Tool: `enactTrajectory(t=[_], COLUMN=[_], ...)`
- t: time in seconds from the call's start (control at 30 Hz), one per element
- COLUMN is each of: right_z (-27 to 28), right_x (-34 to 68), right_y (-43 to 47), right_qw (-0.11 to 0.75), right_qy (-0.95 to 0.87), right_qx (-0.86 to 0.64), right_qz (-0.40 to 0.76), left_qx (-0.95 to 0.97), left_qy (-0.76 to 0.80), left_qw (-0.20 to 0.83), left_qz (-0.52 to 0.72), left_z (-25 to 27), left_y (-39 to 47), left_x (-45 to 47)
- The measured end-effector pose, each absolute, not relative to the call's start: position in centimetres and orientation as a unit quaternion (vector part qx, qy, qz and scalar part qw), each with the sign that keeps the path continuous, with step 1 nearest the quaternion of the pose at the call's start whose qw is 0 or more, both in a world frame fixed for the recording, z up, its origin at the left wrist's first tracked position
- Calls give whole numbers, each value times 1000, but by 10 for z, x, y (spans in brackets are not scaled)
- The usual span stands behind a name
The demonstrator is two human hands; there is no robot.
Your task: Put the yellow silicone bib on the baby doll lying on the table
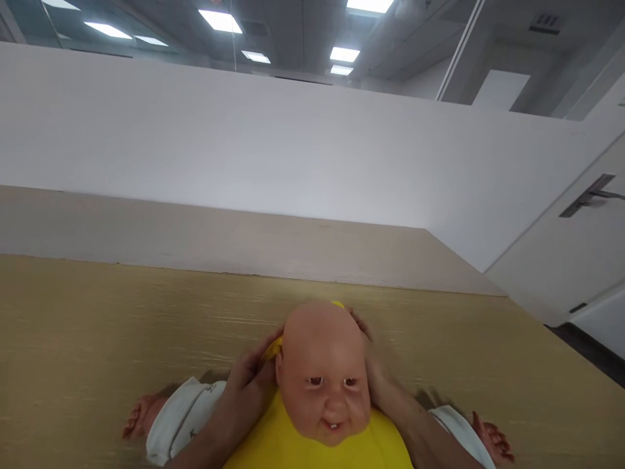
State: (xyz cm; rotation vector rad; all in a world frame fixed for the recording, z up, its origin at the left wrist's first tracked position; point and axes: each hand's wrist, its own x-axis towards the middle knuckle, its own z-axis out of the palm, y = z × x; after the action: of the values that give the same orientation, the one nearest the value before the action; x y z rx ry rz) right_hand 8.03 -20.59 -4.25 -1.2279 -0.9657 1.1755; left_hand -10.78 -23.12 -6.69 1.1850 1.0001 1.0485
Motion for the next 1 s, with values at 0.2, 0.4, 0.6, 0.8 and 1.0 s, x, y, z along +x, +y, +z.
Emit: enactTrajectory(t=[0.2,0.4,0.6,0.8,1.0], right_z=[-57,-72,-68,-68,-73], right_x=[87,93,94,94,96], right_y=[-203,-195,-194,-193,-191], right_qw=[580,542,493,487,479], right_qy=[-372,-450,-474,-475,-492], right_qx=[-513,-570,-608,-619,-619], right_qz=[512,422,403,393,381], left_qx=[549,535,524,517,535], left_qy=[477,532,561,591,575], left_qw=[530,504,500,493,497], left_qz=[437,421,401,374,370], left_z=[-65,-75,-79,-72,-73], left_y=[-234,-232,-231,-231,-229], left_x=[-107,-110,-111,-110,-110])
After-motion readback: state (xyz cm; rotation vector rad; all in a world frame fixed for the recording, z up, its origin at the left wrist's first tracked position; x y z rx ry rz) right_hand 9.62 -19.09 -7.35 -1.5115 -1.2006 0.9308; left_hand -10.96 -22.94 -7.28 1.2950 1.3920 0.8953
